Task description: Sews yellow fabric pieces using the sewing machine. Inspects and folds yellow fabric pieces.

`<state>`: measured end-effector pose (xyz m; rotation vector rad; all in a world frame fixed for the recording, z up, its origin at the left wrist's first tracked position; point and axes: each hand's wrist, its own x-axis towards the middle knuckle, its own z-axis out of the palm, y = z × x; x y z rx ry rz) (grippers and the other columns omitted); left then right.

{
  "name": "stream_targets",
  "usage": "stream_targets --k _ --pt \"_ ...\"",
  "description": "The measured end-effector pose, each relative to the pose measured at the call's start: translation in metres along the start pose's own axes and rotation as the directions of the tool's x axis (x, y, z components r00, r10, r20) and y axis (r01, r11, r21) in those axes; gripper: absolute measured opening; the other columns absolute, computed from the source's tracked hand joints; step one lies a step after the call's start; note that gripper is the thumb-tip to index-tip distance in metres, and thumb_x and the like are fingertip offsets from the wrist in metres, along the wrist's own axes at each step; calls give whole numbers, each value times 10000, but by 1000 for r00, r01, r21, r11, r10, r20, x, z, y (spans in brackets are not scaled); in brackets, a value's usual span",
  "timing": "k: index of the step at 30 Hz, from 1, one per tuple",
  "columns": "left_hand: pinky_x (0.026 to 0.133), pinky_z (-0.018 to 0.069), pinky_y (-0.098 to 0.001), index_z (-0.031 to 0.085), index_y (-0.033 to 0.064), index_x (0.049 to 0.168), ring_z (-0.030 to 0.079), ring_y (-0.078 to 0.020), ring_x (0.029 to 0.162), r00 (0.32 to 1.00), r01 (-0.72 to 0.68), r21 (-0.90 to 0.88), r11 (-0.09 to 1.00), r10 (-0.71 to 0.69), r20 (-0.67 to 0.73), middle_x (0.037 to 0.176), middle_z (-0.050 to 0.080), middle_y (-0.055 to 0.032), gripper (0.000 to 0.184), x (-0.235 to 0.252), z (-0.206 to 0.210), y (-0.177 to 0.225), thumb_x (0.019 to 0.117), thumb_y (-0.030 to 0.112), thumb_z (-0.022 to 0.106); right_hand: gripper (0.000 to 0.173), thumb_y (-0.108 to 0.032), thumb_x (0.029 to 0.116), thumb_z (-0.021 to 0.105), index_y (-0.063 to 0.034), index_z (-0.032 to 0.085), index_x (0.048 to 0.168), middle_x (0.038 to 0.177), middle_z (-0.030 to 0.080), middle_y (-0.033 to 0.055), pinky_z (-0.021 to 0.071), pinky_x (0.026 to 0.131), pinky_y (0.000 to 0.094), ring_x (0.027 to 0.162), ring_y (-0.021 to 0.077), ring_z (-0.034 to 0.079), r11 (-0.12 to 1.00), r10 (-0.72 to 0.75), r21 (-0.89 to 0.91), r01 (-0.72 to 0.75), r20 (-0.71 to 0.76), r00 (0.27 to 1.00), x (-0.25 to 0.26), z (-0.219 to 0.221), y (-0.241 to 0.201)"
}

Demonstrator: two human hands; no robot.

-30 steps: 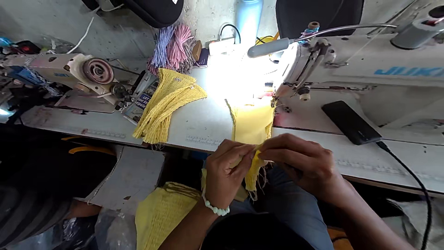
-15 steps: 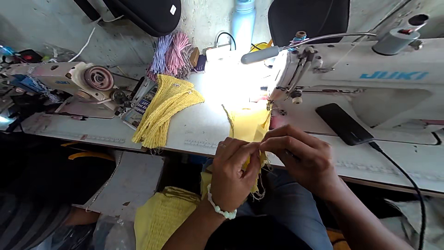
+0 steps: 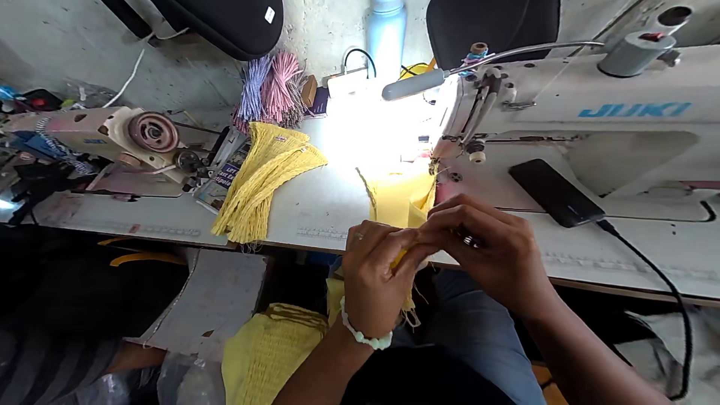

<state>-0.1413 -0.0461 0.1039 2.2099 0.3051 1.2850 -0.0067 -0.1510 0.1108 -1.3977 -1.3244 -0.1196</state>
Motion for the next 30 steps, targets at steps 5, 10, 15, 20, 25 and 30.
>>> stream_targets --k 5,10,15,20,25,30 --pt "863 538 -218 803 34 895 686 -70 902 999 24 -117 993 -19 47 869 758 -30 118 5 -10 -13 900 147 768 274 -305 1044 585 -52 668 979 783 683 -29 500 590 94 654 -62 601 972 217 -81 -220 -40 975 -44 -7 -3" --pt "827 557 -179 798 25 894 678 -24 885 993 27 -167 986 -7 119 873 747 -7 114 17 -27 -34 887 138 779 163 -166 937 709 -17 742 992 1021 730 196 609 722 535 848 347 738 872 485 -266 -411 347 803 -125 30 32" --pt "868 565 -239 773 -24 940 697 -86 913 981 -52 2 999 51 186 931 741 -89 146 59 -48 -65 906 117 760 206 -30 964 638 20 715 1148 1173 719 180 615 801 374 887 231 734 789 567 -30 -614 423 707 -133 50 64" --pt "882 514 -208 751 -26 974 642 -41 912 972 -77 24 997 69 224 933 702 -68 164 128 -58 -113 928 130 735 161 -52 977 631 0 749 1074 1023 738 169 614 710 372 740 221 718 787 598 -120 -605 390 701 -127 41 51" --pt "887 524 -195 755 -30 942 647 -32 925 938 -147 -78 986 164 307 929 709 -56 163 122 -61 -109 916 130 751 284 -99 956 686 -111 748 1233 1389 575 299 526 1002 543 1186 422 640 724 667 -203 -659 452 593 -138 40 56" --pt "878 546 -251 755 42 866 667 -71 928 922 -178 -156 972 220 319 886 723 -1 158 70 -65 -91 924 190 753 203 -13 966 621 15 745 1123 1037 744 164 615 766 335 792 194 727 768 609 -1 -640 307 731 -142 49 58"
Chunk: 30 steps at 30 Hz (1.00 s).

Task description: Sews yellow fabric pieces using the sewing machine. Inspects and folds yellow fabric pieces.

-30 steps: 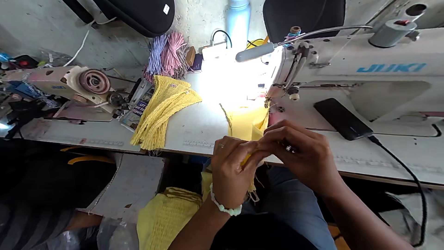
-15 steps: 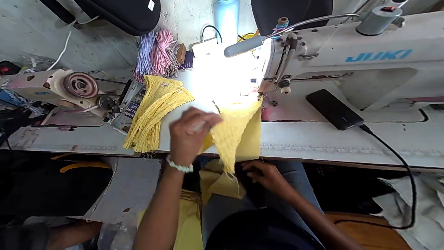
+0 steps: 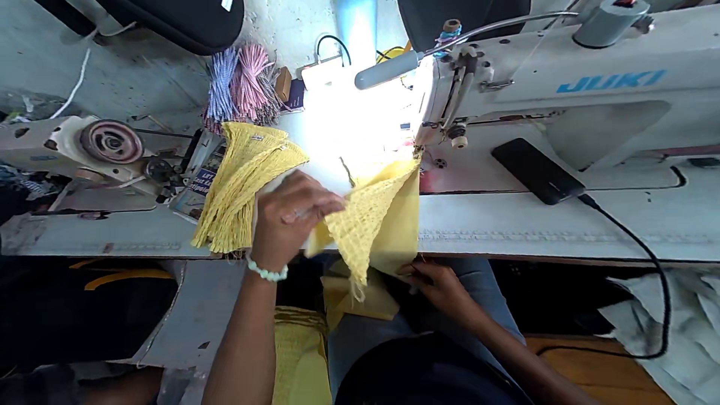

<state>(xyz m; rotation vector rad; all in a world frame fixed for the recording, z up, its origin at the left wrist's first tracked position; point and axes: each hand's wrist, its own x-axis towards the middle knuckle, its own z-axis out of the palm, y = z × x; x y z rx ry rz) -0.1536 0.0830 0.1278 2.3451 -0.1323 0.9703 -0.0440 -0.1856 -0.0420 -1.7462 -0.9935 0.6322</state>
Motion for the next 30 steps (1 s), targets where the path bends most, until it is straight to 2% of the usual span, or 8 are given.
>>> stream_targets --k 3,5,10,13,16,22,26,30 --pt "895 533 -245 782 101 880 658 -70 961 1000 -5 -32 999 5 -14 881 720 28 122 -27 13 10 921 215 762 204 -24 916 625 -37 760 1068 945 751 88 588 742 217 779 101 710 949 -302 -127 289 -94 949 -20 -1 -13" --pt "927 507 -235 791 108 903 651 -65 983 1000 -10 -57 998 8 -28 882 721 29 115 -38 22 13 928 213 753 248 -58 922 597 -88 746 1118 928 722 59 542 774 153 818 71 669 871 -466 -220 440 -85 881 -24 -12 -26" --pt "948 522 -266 772 60 865 675 -78 973 997 40 -6 999 -41 -70 888 741 1 189 -30 11 -1 942 230 737 270 -31 951 540 -84 733 1133 891 737 52 496 699 206 753 136 615 669 -690 -392 631 -12 724 2 -40 -55" --pt "913 541 -274 768 -21 921 684 -113 942 991 111 81 991 -104 -79 927 736 -91 174 -5 -6 -32 927 150 739 294 1 930 535 -66 740 1131 879 742 67 479 672 213 731 153 599 588 -748 -425 688 37 663 20 -48 -74" --pt "893 536 -220 745 -43 946 660 -47 924 976 187 13 982 -184 -119 940 707 -70 132 9 -13 -53 906 82 740 343 20 917 518 -60 738 1168 842 732 69 449 617 238 681 163 568 532 -773 -453 715 85 629 35 -50 -92" --pt "914 546 -298 769 27 883 682 -100 934 987 117 -71 991 -124 -102 888 737 -24 105 -10 14 6 884 132 775 231 -22 984 536 -60 736 1091 908 754 96 532 716 195 786 141 687 504 -801 -452 736 75 595 50 -54 -110" --pt "988 493 -283 793 56 895 669 -56 946 973 134 -154 979 -159 -167 873 747 17 89 -27 39 35 906 137 759 230 -30 981 556 -116 749 1073 923 634 118 441 620 173 728 115 561 567 -781 -450 689 -28 624 51 -48 -122" --pt "1001 468 -281 799 50 904 670 -44 913 961 133 -126 983 -159 -227 864 754 5 88 -31 54 47 908 125 754 132 -68 1002 606 -69 737 1008 918 699 119 479 697 130 785 83 626 574 -796 -455 681 -115 595 54 -50 -131"
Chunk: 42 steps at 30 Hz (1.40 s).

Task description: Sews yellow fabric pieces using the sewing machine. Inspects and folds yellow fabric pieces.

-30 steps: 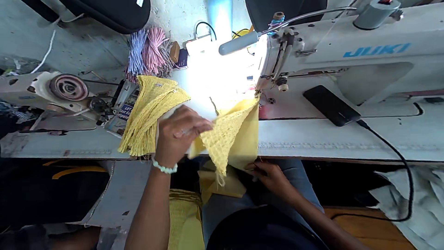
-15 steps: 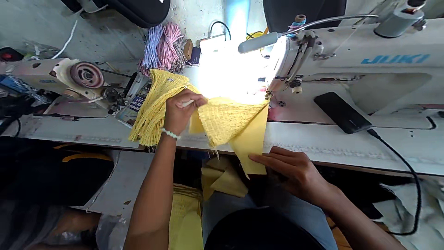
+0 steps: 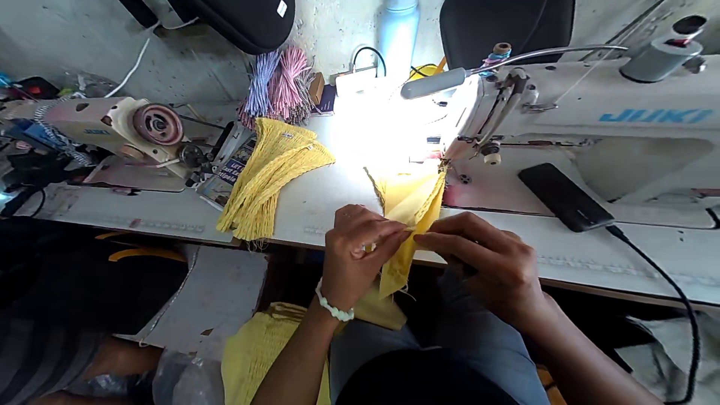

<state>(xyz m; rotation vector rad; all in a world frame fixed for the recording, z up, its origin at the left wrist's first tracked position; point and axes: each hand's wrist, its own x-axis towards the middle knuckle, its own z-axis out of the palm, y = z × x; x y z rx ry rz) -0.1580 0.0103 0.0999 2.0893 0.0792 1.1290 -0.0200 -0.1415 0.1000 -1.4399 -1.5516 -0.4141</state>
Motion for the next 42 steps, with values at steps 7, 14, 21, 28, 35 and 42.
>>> stream_targets --k 7,14,21,28,35,42 --pt "1037 432 -349 808 70 938 679 -73 913 998 -51 108 993 53 -17 880 757 -11 94 -4 13 15 924 123 732 71 -79 974 639 -42 686 936 889 720 92 488 761 100 841 45 654 998 41 47 -38 -48 998 4 -5 -2" --pt "1068 389 -419 802 90 990 676 -109 957 987 -162 254 953 153 55 911 750 -26 140 -4 14 25 985 136 670 143 -139 980 664 -25 726 1039 859 724 70 476 730 84 780 1 628 992 123 50 -120 -47 991 1 -13 -4" --pt "1156 305 -504 677 99 1092 654 -173 1107 994 -93 368 925 104 -10 1048 733 -50 182 -22 43 32 962 227 681 73 -68 973 641 -54 712 963 854 669 103 478 732 138 812 95 615 992 57 -109 -68 -103 993 -6 -23 -11" --pt "842 570 -417 728 61 923 695 -280 956 616 -251 2 968 158 772 923 715 -98 53 -40 25 7 908 50 679 104 -73 946 573 -51 675 942 878 665 110 557 592 248 724 182 666 957 227 -226 -181 199 954 -121 -8 -36" --pt "973 542 -491 603 -16 1379 630 -414 1190 738 290 634 717 -589 328 1395 555 -278 455 -15 68 -38 1035 281 591 119 -57 915 579 -86 694 913 899 683 89 561 617 234 769 169 682 936 320 -189 -296 113 941 -164 26 -29" --pt "887 552 -498 686 -50 1131 679 -393 1055 698 209 800 563 -659 281 1117 665 -246 271 8 62 -51 1064 161 528 96 -63 901 587 -109 670 885 913 661 83 535 569 208 742 141 658 953 286 -137 -269 126 950 -157 24 -30"
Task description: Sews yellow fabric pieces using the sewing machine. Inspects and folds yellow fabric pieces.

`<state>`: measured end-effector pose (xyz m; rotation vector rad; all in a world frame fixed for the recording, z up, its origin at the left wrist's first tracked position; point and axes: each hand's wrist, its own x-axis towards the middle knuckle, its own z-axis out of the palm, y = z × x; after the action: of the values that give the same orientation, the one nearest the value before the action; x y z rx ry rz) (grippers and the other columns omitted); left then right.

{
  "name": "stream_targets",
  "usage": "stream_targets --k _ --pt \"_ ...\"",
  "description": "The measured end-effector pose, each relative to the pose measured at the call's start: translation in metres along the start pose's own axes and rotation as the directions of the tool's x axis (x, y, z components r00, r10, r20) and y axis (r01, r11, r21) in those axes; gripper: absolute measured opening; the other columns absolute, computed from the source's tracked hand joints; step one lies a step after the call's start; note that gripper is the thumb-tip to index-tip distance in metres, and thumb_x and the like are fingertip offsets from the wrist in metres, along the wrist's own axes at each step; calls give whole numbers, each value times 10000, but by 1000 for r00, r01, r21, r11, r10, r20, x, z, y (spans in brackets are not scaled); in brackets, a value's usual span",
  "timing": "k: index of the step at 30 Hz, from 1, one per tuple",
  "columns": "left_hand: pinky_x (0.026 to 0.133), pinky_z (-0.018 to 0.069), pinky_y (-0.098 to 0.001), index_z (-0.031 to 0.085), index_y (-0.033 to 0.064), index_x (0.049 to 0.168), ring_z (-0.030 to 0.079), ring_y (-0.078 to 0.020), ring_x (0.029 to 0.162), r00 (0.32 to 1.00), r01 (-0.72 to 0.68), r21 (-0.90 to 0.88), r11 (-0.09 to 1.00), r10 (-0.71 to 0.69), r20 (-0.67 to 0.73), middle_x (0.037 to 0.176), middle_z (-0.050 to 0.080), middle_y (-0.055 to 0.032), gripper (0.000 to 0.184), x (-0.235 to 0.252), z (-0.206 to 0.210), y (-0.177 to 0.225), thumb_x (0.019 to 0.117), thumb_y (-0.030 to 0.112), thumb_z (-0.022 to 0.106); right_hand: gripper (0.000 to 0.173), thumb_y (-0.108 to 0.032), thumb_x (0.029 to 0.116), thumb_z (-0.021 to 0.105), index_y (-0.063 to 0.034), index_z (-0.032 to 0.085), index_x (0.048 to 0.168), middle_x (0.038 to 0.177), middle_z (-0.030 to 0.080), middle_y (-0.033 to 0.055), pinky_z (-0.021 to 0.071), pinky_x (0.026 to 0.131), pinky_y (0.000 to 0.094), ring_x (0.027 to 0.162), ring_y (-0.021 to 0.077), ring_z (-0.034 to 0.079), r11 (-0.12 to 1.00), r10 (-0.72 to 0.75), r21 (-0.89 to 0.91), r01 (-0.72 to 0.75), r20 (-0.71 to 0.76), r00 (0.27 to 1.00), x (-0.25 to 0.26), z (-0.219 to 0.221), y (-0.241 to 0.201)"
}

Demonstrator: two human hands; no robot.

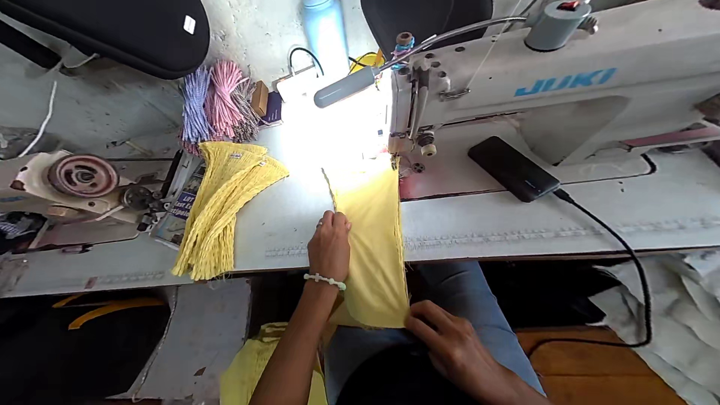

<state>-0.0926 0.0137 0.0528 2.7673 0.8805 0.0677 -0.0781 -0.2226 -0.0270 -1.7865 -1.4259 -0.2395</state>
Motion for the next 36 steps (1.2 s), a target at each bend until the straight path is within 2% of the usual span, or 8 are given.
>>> stream_targets --k 5,8,11,20,26,29,33,36 --pt "889 498 -602 712 -79 1053 632 -491 1059 967 -182 131 975 202 -158 1147 640 -313 160 6 0 19 932 -12 631 97 -57 910 576 -100 660 889 908 658 85 542 579 214 742 147 660 998 -20 56 20 6 1000 0 6 2" --pt "830 583 -488 706 -62 1114 695 -389 992 934 -333 -14 943 327 -141 1125 668 -250 264 17 8 60 988 160 638 96 -44 909 581 -93 663 902 910 659 89 552 608 216 765 155 664 996 -37 85 36 8 999 2 8 3" --pt "870 564 -495 652 -52 1194 689 -373 996 983 -109 -183 977 134 128 1174 642 -242 376 39 10 85 1023 282 630 105 -34 899 586 -96 671 905 917 665 88 553 616 212 776 151 668 996 -37 86 36 17 999 2 3 3" --pt "708 566 -325 664 -15 1059 654 -161 683 971 181 -543 820 -60 233 821 665 -110 247 62 13 58 1065 212 568 99 -40 899 584 -98 663 910 915 655 84 543 613 209 768 147 657 991 -25 130 21 29 999 1 -6 6" --pt "809 555 -489 716 -2 1022 698 -304 904 994 47 -208 977 -25 105 1007 704 -158 223 58 17 76 993 212 658 108 -23 887 584 -89 668 901 909 657 89 542 605 208 756 146 657 990 -33 137 29 28 999 1 -4 6" --pt "814 555 -502 753 25 998 712 -302 919 993 -62 -241 968 85 86 980 735 -137 261 50 20 77 982 277 687 110 -23 890 582 -89 671 898 908 655 87 541 603 204 755 144 655 989 -40 142 35 33 999 1 -5 7" --pt "771 599 -402 749 -24 1069 722 -266 830 964 -251 -370 895 197 -179 977 725 -171 228 19 38 66 986 166 654 111 -43 919 570 -97 667 922 927 661 87 545 648 202 799 149 659 993 -20 116 15 43 999 -7 -16 11" --pt "937 578 -418 708 -58 1167 695 -347 1085 930 -343 -293 893 279 -238 1214 675 -240 278 -19 45 56 965 127 663 117 -52 929 573 -96 680 946 946 680 103 550 650 211 808 158 674 995 51 84 -57 71 996 -16 -28 13"
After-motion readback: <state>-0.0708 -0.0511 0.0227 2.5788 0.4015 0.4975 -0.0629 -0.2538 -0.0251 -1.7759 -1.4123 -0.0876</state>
